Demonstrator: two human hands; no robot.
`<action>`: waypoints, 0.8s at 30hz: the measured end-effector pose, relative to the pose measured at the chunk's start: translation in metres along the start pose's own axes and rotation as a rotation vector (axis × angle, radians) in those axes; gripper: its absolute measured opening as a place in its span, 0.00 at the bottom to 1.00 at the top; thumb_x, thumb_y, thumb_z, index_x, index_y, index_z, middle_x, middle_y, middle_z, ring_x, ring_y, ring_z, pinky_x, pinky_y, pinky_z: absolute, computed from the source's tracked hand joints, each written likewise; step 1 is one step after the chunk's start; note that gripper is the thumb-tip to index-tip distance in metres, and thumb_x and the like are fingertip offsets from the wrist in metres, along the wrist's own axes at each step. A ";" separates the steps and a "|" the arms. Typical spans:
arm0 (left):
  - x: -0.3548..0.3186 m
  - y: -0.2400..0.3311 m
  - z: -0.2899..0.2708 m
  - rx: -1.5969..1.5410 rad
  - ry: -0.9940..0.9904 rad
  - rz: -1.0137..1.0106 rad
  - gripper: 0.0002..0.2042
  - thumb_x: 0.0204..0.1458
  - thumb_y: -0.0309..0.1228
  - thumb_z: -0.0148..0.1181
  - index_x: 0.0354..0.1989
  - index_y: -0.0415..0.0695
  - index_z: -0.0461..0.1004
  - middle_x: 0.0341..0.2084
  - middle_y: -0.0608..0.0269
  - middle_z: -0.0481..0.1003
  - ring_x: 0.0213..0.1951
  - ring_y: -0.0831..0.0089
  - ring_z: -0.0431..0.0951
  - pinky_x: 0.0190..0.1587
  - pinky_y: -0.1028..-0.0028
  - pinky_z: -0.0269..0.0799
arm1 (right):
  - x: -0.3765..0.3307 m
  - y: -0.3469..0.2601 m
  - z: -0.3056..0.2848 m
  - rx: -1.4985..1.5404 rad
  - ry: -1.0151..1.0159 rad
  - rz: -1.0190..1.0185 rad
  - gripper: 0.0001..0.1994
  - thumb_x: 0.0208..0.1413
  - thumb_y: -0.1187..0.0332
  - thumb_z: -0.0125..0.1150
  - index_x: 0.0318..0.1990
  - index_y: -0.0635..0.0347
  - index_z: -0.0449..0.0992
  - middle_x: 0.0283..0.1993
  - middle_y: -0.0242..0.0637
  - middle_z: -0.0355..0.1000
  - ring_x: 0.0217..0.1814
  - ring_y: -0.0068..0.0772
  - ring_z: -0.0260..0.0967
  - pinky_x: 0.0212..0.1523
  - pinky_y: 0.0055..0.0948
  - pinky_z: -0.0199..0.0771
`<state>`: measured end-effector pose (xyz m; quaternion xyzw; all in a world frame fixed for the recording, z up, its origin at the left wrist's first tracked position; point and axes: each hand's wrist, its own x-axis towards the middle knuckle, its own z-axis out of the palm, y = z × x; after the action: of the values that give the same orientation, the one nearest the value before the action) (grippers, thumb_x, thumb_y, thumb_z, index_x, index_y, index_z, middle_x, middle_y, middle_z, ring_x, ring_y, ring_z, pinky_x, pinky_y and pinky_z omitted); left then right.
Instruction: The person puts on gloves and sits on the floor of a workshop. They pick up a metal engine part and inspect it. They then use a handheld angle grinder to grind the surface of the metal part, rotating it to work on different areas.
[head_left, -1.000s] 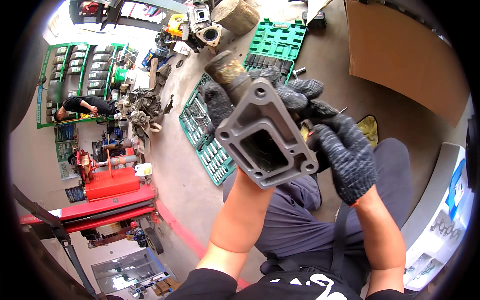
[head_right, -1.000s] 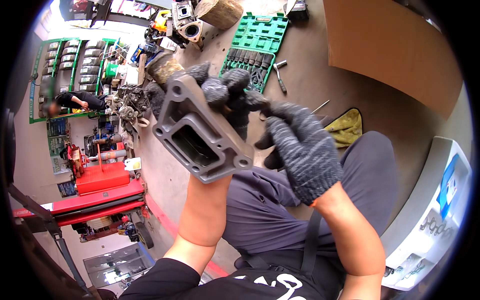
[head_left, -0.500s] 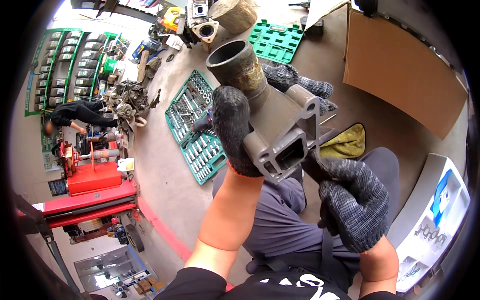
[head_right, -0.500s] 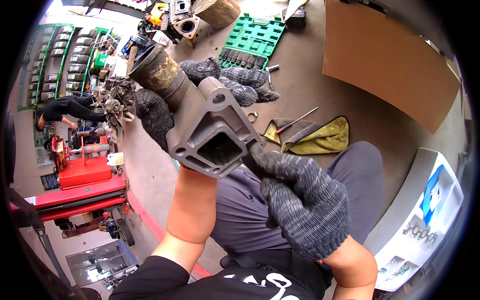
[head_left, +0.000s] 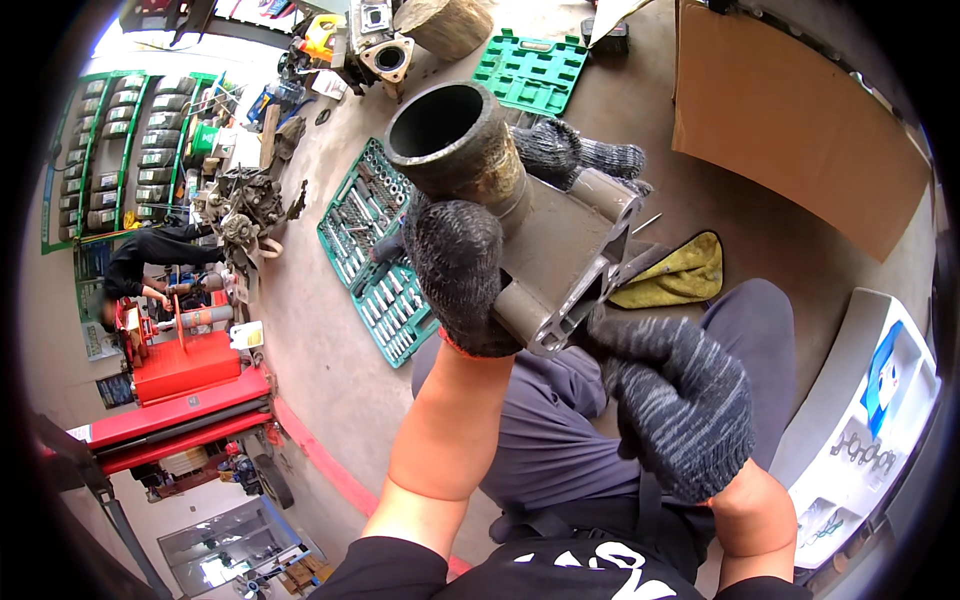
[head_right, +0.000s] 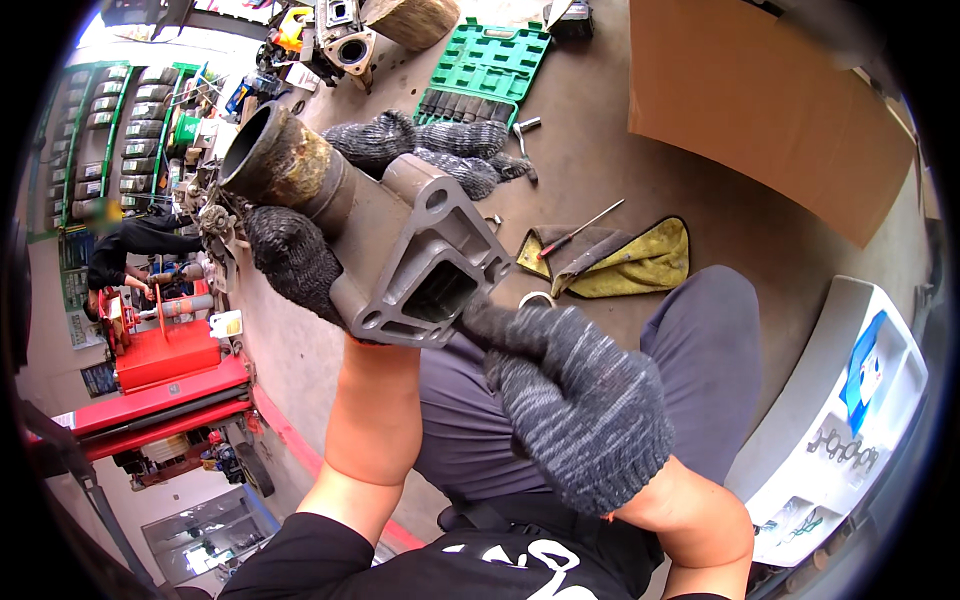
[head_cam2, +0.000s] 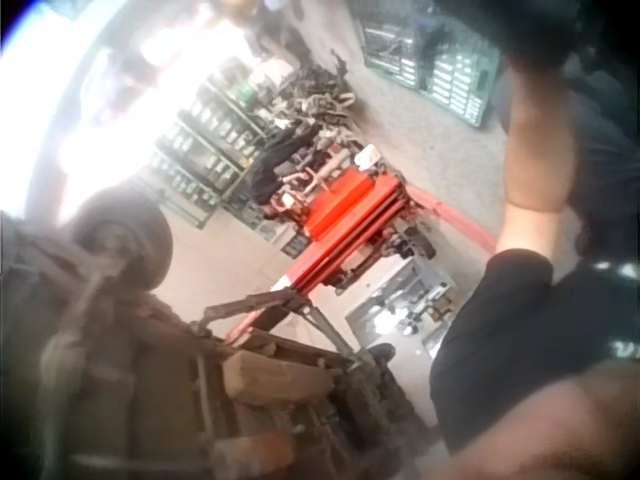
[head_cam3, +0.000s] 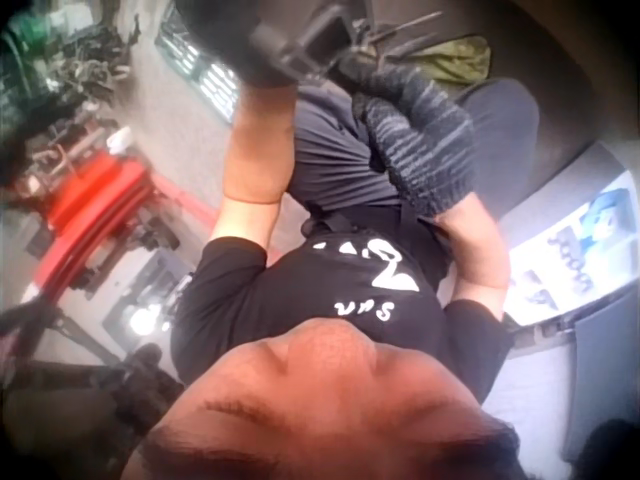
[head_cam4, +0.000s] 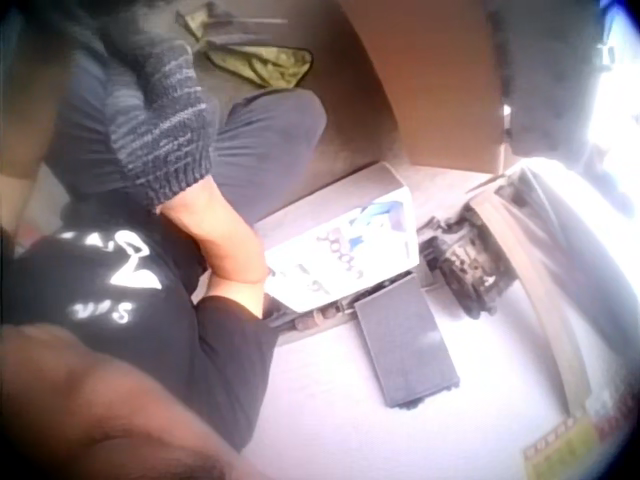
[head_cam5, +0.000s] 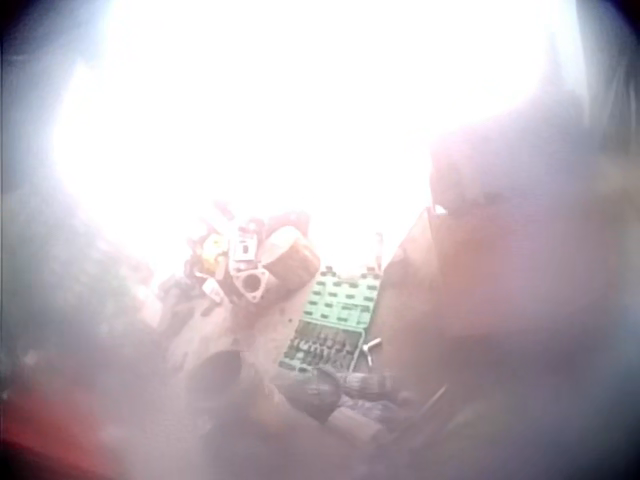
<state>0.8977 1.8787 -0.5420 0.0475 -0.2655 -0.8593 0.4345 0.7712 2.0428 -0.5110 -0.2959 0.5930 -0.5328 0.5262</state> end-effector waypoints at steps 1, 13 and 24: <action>0.001 0.001 0.000 0.005 0.001 0.003 0.30 0.65 0.52 0.43 0.66 0.39 0.61 0.58 0.43 0.67 0.61 0.40 0.68 0.57 0.42 0.73 | 0.006 0.001 -0.002 0.010 0.039 -0.004 0.14 0.60 0.78 0.53 0.50 0.66 0.79 0.30 0.35 0.78 0.19 0.17 0.68 0.21 0.21 0.68; 0.007 -0.006 0.001 -0.007 -0.010 0.006 0.32 0.65 0.54 0.42 0.66 0.38 0.62 0.60 0.41 0.65 0.61 0.38 0.68 0.57 0.43 0.73 | 0.004 0.021 -0.001 -0.065 0.018 -0.175 0.14 0.59 0.75 0.56 0.52 0.65 0.80 0.29 0.35 0.77 0.18 0.16 0.67 0.20 0.22 0.68; -0.002 -0.001 0.001 -0.001 -0.021 0.049 0.33 0.65 0.55 0.42 0.66 0.38 0.62 0.61 0.39 0.64 0.61 0.37 0.68 0.57 0.44 0.74 | 0.005 0.002 -0.014 0.443 -0.191 0.412 0.19 0.63 0.68 0.56 0.59 0.67 0.73 0.17 0.32 0.68 0.12 0.17 0.61 0.15 0.21 0.57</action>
<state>0.8983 1.8814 -0.5422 0.0315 -0.2707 -0.8491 0.4525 0.7566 2.0430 -0.5165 -0.0962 0.4579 -0.5013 0.7279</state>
